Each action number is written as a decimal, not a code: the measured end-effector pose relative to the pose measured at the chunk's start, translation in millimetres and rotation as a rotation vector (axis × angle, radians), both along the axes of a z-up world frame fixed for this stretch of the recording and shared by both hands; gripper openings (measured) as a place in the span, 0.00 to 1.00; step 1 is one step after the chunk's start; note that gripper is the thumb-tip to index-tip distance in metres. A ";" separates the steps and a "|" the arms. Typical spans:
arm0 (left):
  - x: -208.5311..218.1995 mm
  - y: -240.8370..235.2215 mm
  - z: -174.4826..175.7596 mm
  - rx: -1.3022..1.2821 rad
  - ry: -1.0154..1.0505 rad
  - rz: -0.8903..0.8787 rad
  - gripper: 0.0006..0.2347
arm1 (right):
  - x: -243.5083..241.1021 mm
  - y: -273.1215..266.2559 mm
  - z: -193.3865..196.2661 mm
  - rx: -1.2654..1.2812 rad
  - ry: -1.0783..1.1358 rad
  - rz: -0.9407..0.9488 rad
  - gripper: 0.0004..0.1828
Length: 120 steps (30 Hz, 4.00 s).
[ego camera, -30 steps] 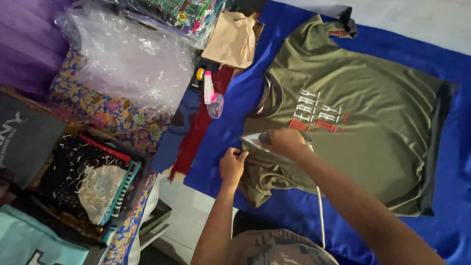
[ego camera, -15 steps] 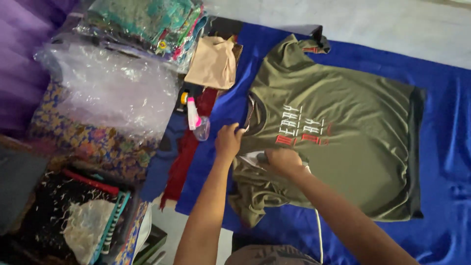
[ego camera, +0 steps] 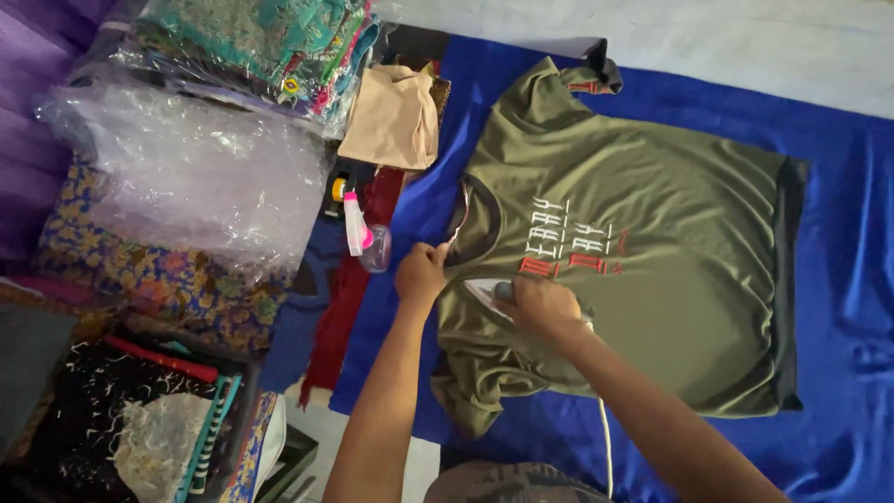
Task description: Ironing a green long-sleeved sweatshirt on an ironing station table.
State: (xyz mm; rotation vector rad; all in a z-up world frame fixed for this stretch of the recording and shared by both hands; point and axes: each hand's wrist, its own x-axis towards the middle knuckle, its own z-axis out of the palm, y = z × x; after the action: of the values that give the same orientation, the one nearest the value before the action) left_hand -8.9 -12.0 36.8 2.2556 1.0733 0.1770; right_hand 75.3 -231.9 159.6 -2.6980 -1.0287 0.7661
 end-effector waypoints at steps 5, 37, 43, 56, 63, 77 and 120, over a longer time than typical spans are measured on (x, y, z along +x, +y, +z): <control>-9.5 -4.4 -4.4 -0.001 -0.047 -0.048 0.18 | 0.4 -0.1 1.3 -0.071 -0.011 0.010 0.30; -59.7 -18.5 -23.8 -0.086 -0.155 0.079 0.21 | 3.0 -10.8 -12.6 0.027 -0.105 0.046 0.30; -78.5 -42.0 -30.6 -0.048 -0.063 0.015 0.21 | -1.2 -6.2 -9.4 0.006 -0.065 0.012 0.32; -109.3 -73.2 7.1 -0.228 0.051 0.091 0.23 | -15.5 4.6 -21.4 -0.002 -0.113 0.231 0.34; -126.6 -78.7 7.8 -0.282 0.084 0.154 0.23 | -21.6 33.4 -27.7 0.032 -0.146 0.076 0.34; -136.9 -82.6 15.5 -0.248 -0.049 0.224 0.21 | -29.9 39.7 -19.3 0.060 -0.128 0.228 0.30; -140.9 -86.2 -2.2 -0.111 -0.071 0.141 0.20 | -34.8 28.1 -2.8 0.030 -0.045 0.179 0.34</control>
State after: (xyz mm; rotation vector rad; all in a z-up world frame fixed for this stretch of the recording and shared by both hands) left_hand -149.8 -98.2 34.6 2.0620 1.1754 0.2477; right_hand 40.6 -203.8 156.7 -2.6358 -1.2948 0.7152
